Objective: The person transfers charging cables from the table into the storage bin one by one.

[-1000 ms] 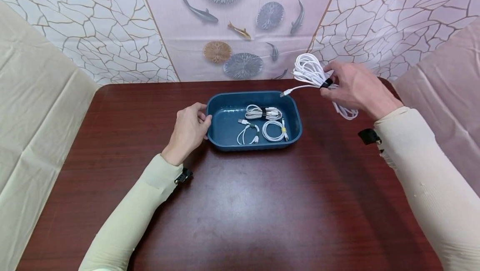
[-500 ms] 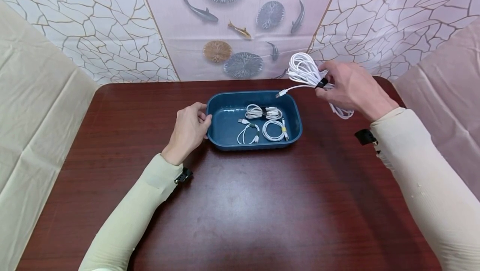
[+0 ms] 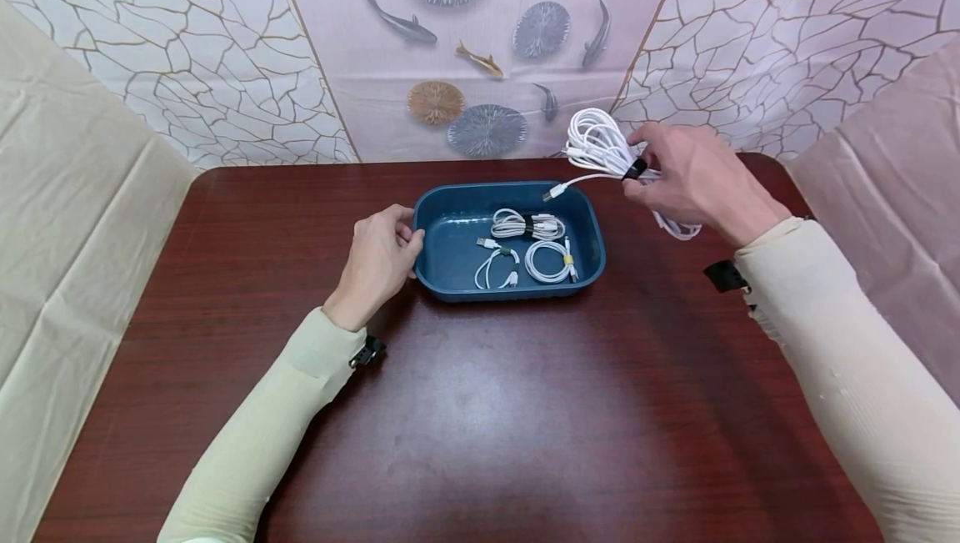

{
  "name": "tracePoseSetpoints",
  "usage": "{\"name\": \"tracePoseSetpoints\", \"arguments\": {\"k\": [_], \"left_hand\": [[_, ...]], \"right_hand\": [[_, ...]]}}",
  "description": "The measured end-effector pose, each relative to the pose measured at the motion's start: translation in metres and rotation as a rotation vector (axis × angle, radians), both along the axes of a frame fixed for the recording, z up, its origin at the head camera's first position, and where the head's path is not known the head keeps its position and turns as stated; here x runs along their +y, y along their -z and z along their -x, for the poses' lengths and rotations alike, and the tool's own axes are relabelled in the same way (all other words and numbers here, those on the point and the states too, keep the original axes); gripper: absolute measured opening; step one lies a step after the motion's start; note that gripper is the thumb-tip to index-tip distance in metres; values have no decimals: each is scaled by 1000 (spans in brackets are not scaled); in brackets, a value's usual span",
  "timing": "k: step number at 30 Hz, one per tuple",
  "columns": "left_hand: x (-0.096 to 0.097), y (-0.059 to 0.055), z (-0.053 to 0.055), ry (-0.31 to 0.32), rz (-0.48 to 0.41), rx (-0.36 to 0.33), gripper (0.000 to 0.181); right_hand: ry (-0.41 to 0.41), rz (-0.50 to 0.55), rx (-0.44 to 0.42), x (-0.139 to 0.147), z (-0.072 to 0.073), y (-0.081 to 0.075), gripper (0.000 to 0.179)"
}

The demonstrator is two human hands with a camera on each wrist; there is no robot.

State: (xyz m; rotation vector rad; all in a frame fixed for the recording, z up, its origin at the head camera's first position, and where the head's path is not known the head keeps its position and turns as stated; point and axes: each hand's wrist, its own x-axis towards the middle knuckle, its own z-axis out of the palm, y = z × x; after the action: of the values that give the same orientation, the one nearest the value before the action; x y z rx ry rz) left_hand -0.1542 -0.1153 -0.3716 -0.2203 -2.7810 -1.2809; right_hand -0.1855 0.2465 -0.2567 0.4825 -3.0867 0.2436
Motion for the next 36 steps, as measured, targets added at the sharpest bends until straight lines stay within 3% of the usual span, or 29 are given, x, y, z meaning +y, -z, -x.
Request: {"name": "tracePoseSetpoints", "arguments": {"k": [36], "left_hand": [[0,1,0,-6,17,7,35]], "right_hand": [[-51,21,1,-25,-2,1,51]]}}
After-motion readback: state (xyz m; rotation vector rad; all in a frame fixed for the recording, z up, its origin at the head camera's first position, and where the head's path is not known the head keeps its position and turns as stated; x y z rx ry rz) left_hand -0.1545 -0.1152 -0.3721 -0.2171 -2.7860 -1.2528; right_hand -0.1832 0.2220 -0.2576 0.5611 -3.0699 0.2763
